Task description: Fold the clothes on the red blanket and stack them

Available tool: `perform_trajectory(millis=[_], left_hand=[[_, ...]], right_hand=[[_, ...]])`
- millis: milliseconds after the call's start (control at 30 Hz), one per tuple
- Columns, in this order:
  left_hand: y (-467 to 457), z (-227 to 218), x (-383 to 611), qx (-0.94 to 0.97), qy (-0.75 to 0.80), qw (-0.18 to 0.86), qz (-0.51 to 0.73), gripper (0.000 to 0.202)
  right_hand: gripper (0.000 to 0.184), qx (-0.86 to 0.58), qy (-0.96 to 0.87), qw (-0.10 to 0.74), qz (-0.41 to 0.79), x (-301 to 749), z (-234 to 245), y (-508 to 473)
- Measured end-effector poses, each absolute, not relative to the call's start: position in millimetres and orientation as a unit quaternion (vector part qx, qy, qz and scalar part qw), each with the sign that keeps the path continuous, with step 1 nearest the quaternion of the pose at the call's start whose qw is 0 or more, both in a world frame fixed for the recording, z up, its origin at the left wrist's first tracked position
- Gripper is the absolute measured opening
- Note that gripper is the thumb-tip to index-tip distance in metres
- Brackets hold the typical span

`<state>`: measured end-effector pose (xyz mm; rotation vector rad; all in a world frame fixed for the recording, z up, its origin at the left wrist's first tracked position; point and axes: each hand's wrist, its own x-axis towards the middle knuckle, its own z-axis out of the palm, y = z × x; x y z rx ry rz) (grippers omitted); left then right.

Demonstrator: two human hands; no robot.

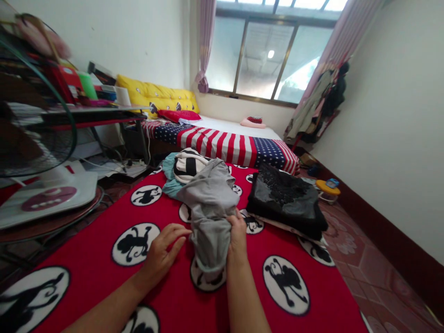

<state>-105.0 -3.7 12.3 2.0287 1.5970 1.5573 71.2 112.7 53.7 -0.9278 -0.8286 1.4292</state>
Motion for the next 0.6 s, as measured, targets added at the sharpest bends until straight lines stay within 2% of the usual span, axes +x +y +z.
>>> perform_trajectory(millis=[133,233,300,333,433,467,500,533,600], left_hand=[[2.8,15.1,-121.3,0.596,0.58,0.036,0.555,0.024],[7.6,15.3,-128.2,0.541,0.599,0.053,0.588,0.028],[10.8,13.7,-133.6,0.498,0.597,0.093,0.622,0.034],[12.4,12.6,-137.5,0.471,0.592,0.119,0.644,0.037],[17.3,8.6,-154.9,0.356,0.569,0.194,0.715,0.046],[18.7,7.2,-162.1,0.318,0.564,0.204,0.734,0.048],[20.0,5.8,-169.3,0.284,0.563,0.201,0.749,0.05],[21.1,4.2,-176.2,0.259,0.566,0.192,0.759,0.051],[22.9,0.7,-187.1,0.236,0.576,0.168,0.764,0.05]], right_hand=[[0.048,-0.354,-0.286,0.759,0.467,97.9,113.0,98.8],[0.047,-0.359,-0.306,0.814,0.34,91.8,136.8,72.6],[0.041,-0.372,-0.415,0.767,0.319,75.9,138.9,54.5],[0.038,-0.364,-0.508,0.703,0.339,66.8,138.0,46.3],[0.023,-0.259,-0.77,0.412,0.412,48.4,139.8,23.2],[0.021,-0.224,-0.807,0.357,0.415,48.2,143.2,14.6],[0.021,-0.207,-0.817,0.348,0.41,51.4,147.5,5.1],[0.024,-0.205,-0.808,0.383,0.397,58.1,151.7,-5.3],[0.033,-0.216,-0.757,0.5,0.362,78.6,155.8,-27.9]])
